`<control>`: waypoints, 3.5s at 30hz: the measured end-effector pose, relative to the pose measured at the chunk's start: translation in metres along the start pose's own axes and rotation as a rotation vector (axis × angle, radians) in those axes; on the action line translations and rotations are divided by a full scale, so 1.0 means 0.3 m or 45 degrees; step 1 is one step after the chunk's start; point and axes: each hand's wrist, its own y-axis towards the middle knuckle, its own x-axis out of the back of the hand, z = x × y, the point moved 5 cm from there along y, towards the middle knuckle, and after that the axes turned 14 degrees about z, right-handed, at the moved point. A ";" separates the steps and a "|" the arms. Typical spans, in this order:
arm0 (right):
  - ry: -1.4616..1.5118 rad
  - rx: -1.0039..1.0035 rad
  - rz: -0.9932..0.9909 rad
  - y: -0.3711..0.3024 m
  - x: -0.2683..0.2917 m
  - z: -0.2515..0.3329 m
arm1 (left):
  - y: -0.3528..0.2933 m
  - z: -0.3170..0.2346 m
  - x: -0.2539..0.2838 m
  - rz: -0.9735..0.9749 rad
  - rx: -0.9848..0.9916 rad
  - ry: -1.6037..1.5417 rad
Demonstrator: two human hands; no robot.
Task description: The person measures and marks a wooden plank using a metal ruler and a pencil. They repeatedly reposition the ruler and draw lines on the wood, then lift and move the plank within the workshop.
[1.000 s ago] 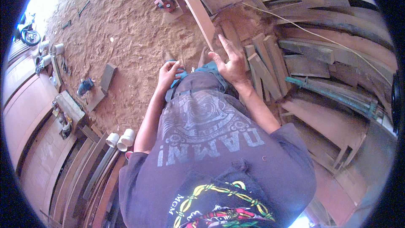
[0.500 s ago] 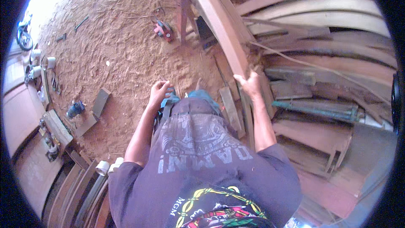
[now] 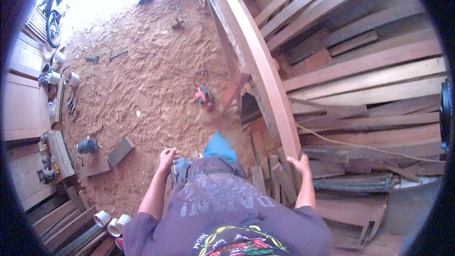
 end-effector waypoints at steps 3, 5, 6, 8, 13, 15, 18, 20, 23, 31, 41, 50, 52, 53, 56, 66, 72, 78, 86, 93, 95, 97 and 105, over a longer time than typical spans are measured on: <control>-0.265 -0.283 0.175 0.030 0.061 0.031 | 0.164 0.021 -0.008 -0.002 0.060 -0.049; -0.361 -0.266 0.189 0.078 0.122 0.138 | 0.275 0.027 0.012 0.006 0.067 -0.095; -0.341 -0.156 0.122 0.112 0.154 0.227 | 0.337 0.012 0.032 0.020 0.055 -0.114; -0.326 0.081 -0.092 0.238 0.183 0.420 | 0.451 -0.010 0.080 0.028 0.072 -0.189; -0.361 0.654 -0.435 0.696 0.139 1.066 | 0.577 -0.262 0.216 -0.135 -0.025 0.193; -0.241 0.970 -0.438 0.840 0.030 1.336 | 0.598 -0.368 0.242 -0.243 0.029 -0.080; -0.395 1.093 -0.112 0.993 -0.145 1.663 | 0.650 -0.532 0.290 -0.318 -0.019 -0.414; -0.261 1.160 0.033 1.057 -0.224 1.821 | 0.724 -0.621 0.307 -0.268 -0.161 -0.486; -0.194 1.170 -0.004 1.194 -0.238 1.997 | 0.865 -0.723 0.374 -0.180 -0.148 -0.361; -0.434 0.742 -0.965 1.630 0.021 2.012 | 1.237 -1.233 0.638 -0.140 0.026 -0.183; -0.466 -0.013 -0.767 1.712 -0.044 1.995 | 1.580 -1.929 0.780 -0.037 0.103 -0.058; -0.366 -0.089 -0.794 1.748 -0.043 1.988 | 1.910 -2.305 0.327 0.285 0.114 0.404; -0.370 -0.255 -0.747 1.756 -0.042 1.985 | 1.930 -2.373 0.256 0.299 0.091 0.457; -0.276 -0.163 -0.732 1.768 -0.037 2.007 | 1.957 -2.434 0.210 0.300 0.062 0.458; -0.008 -0.331 -0.552 1.781 -0.019 2.034 | 2.007 -2.645 0.095 0.316 -0.038 0.567; -0.059 0.172 -0.640 2.207 -0.002 2.395 | 2.072 -3.558 -0.723 0.559 -1.004 0.678; -0.087 -0.232 -0.454 2.307 -0.040 2.429 | 2.157 -3.891 -1.413 1.066 -1.121 0.865; 0.082 -0.322 -0.353 2.324 -0.042 2.419 | 2.483 -4.039 -2.119 1.393 -1.160 1.133; -0.132 -0.423 -0.367 2.286 -0.039 2.432 | 2.900 -3.998 -2.917 1.453 -1.197 1.319; -0.097 -0.486 -0.304 2.287 -0.048 2.433 | 2.988 -3.934 -3.421 1.183 -1.535 1.595; -0.092 -0.538 -0.264 2.276 -0.051 2.431 | 3.003 -3.883 -3.504 1.371 -1.234 1.493; -0.065 -0.567 -0.212 2.274 -0.054 2.429 | 2.992 -3.856 -3.544 1.396 -1.174 1.455; 0.051 -0.606 -0.114 2.271 -0.047 2.439 | 2.907 -3.847 -3.458 1.455 -1.180 1.398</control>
